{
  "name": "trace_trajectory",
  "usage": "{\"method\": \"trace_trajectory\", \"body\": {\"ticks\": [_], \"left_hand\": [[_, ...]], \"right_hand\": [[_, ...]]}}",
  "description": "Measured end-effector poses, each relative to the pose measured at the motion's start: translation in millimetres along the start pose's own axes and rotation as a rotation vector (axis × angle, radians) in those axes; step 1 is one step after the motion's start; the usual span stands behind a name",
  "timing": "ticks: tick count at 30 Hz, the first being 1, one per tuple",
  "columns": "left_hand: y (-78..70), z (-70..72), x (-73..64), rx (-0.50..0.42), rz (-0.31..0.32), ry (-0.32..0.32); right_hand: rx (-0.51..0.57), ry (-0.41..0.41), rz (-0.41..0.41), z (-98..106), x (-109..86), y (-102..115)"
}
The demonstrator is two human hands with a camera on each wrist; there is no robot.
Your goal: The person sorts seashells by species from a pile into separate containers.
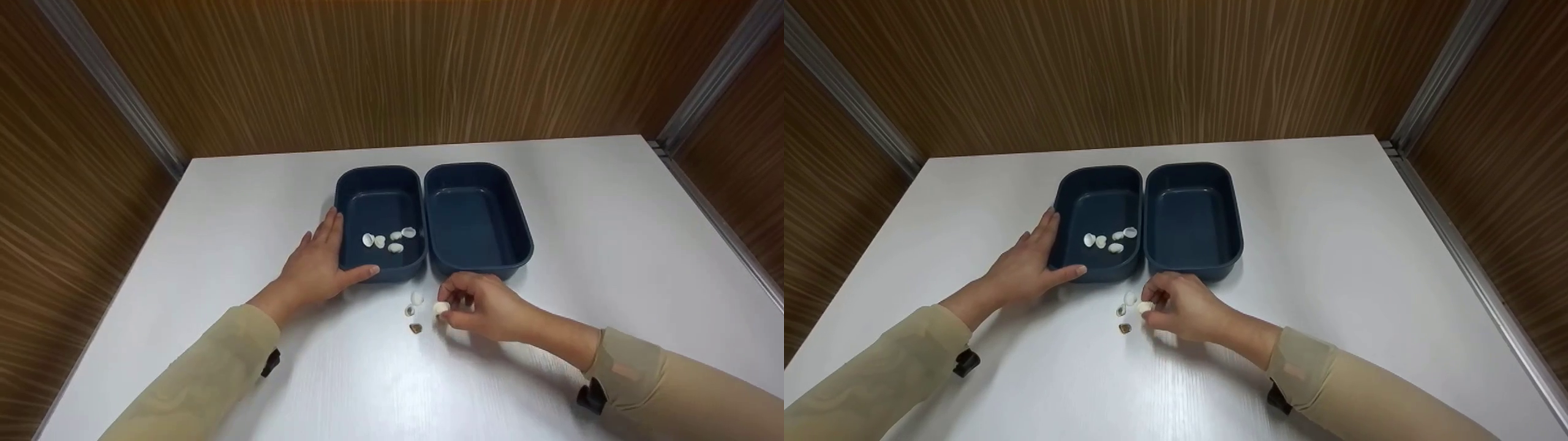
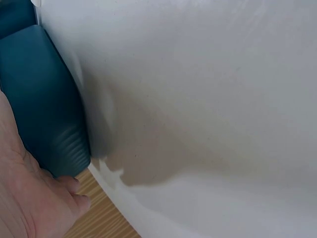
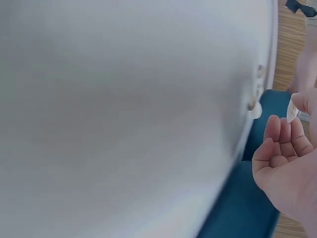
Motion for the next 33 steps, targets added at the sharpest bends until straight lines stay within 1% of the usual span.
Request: {"method": "trace_trajectory", "body": {"ticks": [4, 10, 14, 18, 23, 29, 33], "left_hand": [[0.4, -0.3, 0.3, 0.001, 0.007, 0.007], [1.2, -1.7, 1.7, 0.012, 0.017, 0.013], [1.0, -2.2, 2.6, 0.016, 0.019, 0.013], [0.8, -1.6, 1.4, 0.009, 0.019, 0.009], [2.1, -1.2, -1.4, -0.001, 0.020, 0.006], [3.0, -2.4, -0.4, 0.016, 0.017, 0.008], [2.1, -1.7, -0.3, 0.023, 0.011, 0.003]], "right_hand": [[0.004, -0.014, 0.032, 10, 8.5, 11], [0.030, -0.040, 0.035, 28, 28.8, 27], [-0.010, -0.066, 0.056, 39, 46.6, 37], [-0.051, -0.100, 0.068, 45, 67.4, 45], [-0.065, -0.125, 0.057, 39, 89.3, 46], [-0.011, -0.119, 0.009, 18, 106.0, 38], [-0.007, -0.110, -0.017, 6, 114.9, 30]]}}
Point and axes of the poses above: each hand's wrist, its own x-axis towards the middle knuckle, its own z-axis out of the back of the hand, y = z × x, the point moved 5 cm from there along x, towards the middle knuckle, and after that the axes turned 5 degrees about -y, right-handed, at the moved point
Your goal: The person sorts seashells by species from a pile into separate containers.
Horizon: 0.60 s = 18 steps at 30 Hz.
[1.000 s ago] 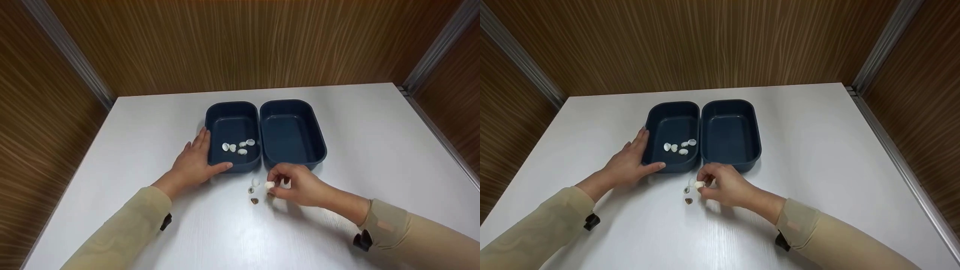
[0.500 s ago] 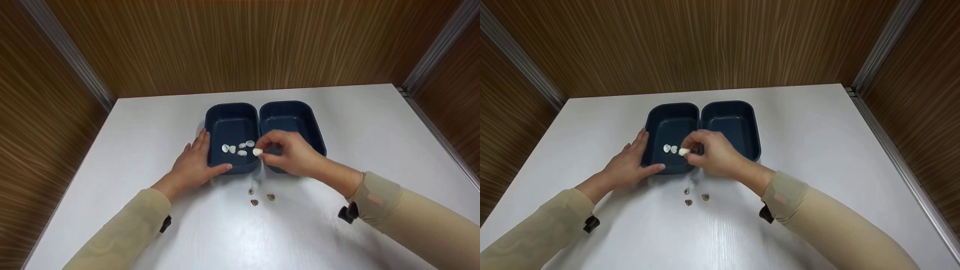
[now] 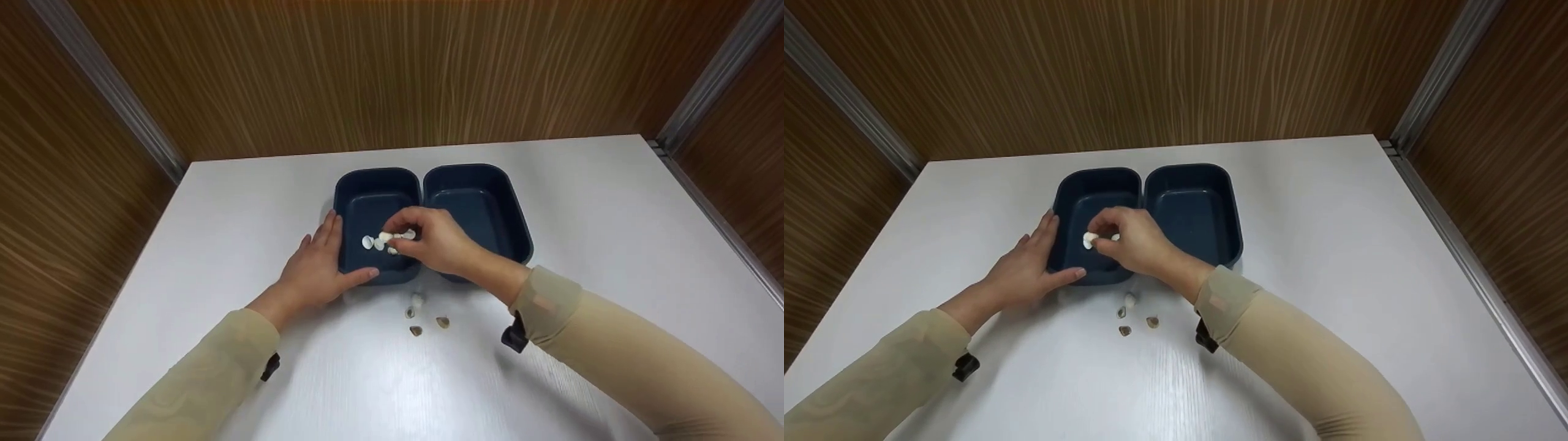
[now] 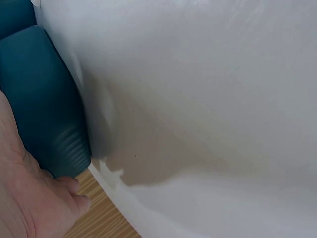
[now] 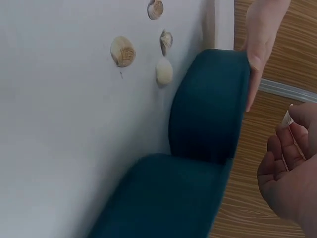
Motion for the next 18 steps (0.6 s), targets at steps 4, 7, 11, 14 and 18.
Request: {"method": "trace_trajectory", "body": {"ticks": [4, 7, 11, 14, 18], "left_hand": [[-0.6, 0.1, 0.5, 0.001, -0.006, -0.007], [-1.1, 0.4, 0.2, 0.001, -0.009, -0.007], [-1.7, 0.7, -0.2, 0.002, -0.010, -0.003], [-2.4, 1.0, -0.3, 0.001, -0.008, -0.002], [-3.3, 0.8, 0.2, 0.001, -0.006, 0.001]], "right_hand": [[-0.022, 0.002, -0.016, -10, 4.6, -9], [-0.034, 0.007, -0.026, -14, 5.9, -14], [-0.041, 0.016, -0.037, -18, 5.9, -18], [-0.049, 0.026, -0.046, -20, 5.7, -20], [-0.063, 0.039, -0.080, -20, 5.0, -23]]}}
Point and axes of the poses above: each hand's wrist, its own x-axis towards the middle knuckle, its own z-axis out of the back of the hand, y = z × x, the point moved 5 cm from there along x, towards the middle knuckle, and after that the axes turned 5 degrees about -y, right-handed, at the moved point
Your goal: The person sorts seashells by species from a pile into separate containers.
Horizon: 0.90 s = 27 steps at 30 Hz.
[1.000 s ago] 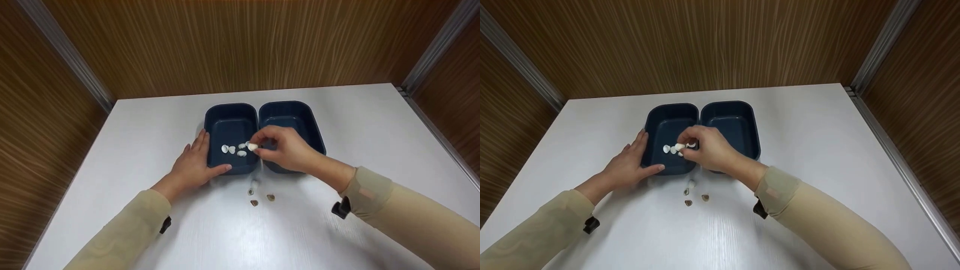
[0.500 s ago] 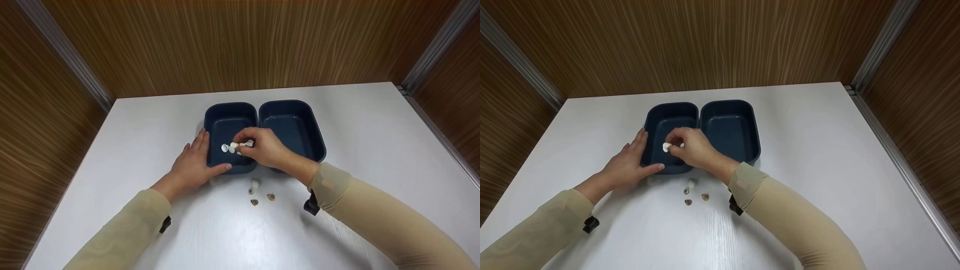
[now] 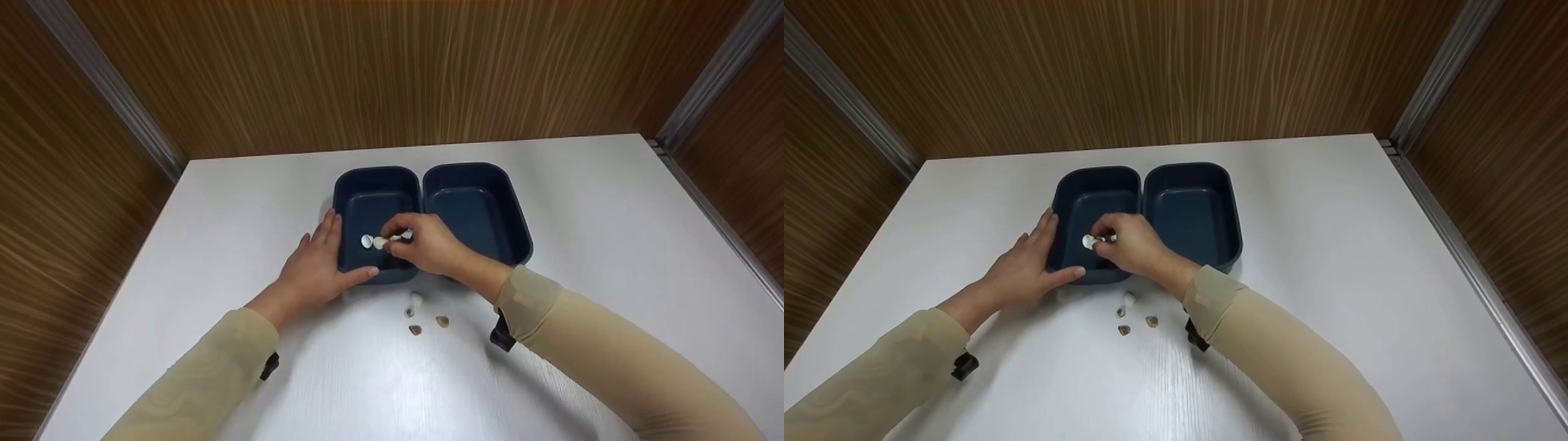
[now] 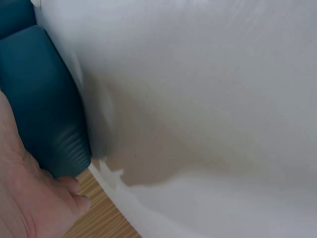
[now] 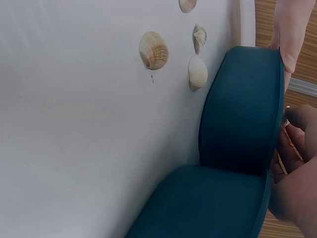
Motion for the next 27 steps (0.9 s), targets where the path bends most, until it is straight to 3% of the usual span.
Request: {"method": "trace_trajectory", "body": {"ticks": [4, 10, 20, 27], "left_hand": [[0.7, -0.5, 0.9, 0.005, 0.000, 0.001], [1.4, -1.3, 1.9, 0.010, 0.013, 0.010], [1.7, -1.0, 1.5, 0.007, 0.023, 0.011], [4.2, -1.0, 1.2, 0.008, 0.030, 0.009]], "right_hand": [[0.000, -0.006, -0.026, 2, -2.6, -1], [0.006, -0.057, 0.005, 13, -13.3, 3], [0.050, -0.091, 0.085, 35, -49.2, 12], [0.088, -0.064, 0.112, 36, -74.4, 11]]}}
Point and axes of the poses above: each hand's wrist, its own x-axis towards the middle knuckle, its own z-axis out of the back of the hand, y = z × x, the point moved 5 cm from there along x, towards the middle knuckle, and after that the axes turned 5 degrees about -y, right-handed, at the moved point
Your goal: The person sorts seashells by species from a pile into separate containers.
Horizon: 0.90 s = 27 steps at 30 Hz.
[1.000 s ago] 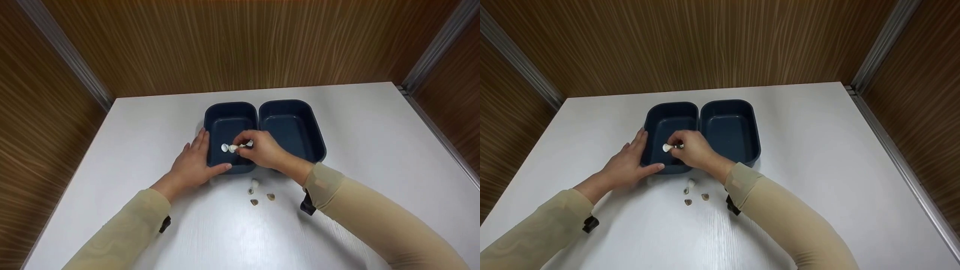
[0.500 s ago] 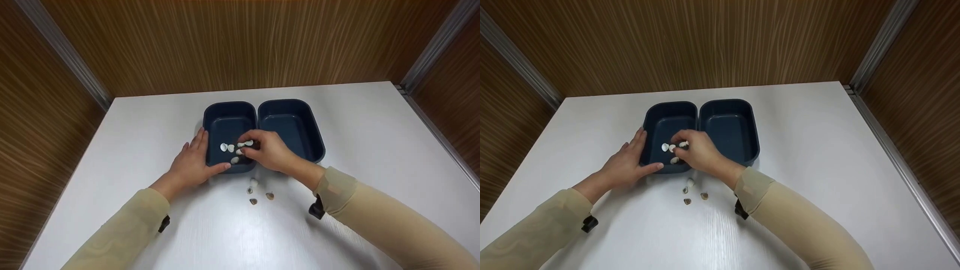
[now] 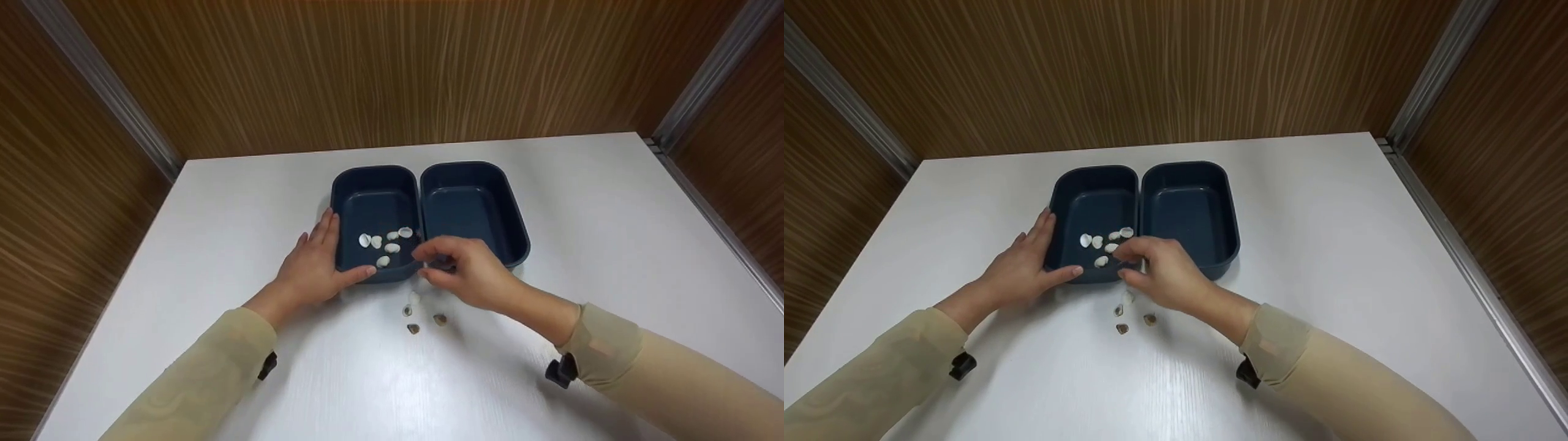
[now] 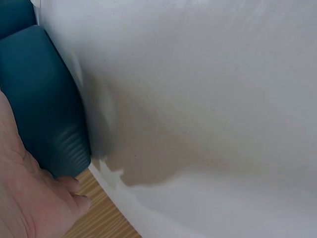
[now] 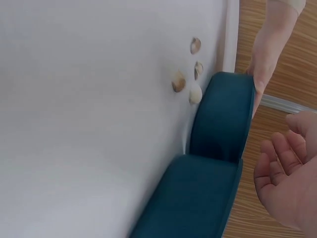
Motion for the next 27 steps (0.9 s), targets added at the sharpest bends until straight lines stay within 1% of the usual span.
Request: {"method": "trace_trajectory", "body": {"ticks": [7, 15, 21, 27], "left_hand": [[-1.4, 2.2, -2.4, -0.013, -0.012, -0.011], [-2.3, 1.2, -1.8, -0.015, -0.015, -0.012], [-3.0, 2.5, -1.4, -0.022, -0.015, -0.012], [-2.5, 2.8, -0.2, -0.020, -0.014, -0.005]], "right_hand": [[0.000, 0.040, -0.012, -5, -19.3, -1], [0.016, 0.078, -0.002, -15, -33.0, -12], [0.037, 0.099, 0.009, -23, -37.8, -21], [-0.001, 0.094, 0.002, -28, -37.6, -27]]}}
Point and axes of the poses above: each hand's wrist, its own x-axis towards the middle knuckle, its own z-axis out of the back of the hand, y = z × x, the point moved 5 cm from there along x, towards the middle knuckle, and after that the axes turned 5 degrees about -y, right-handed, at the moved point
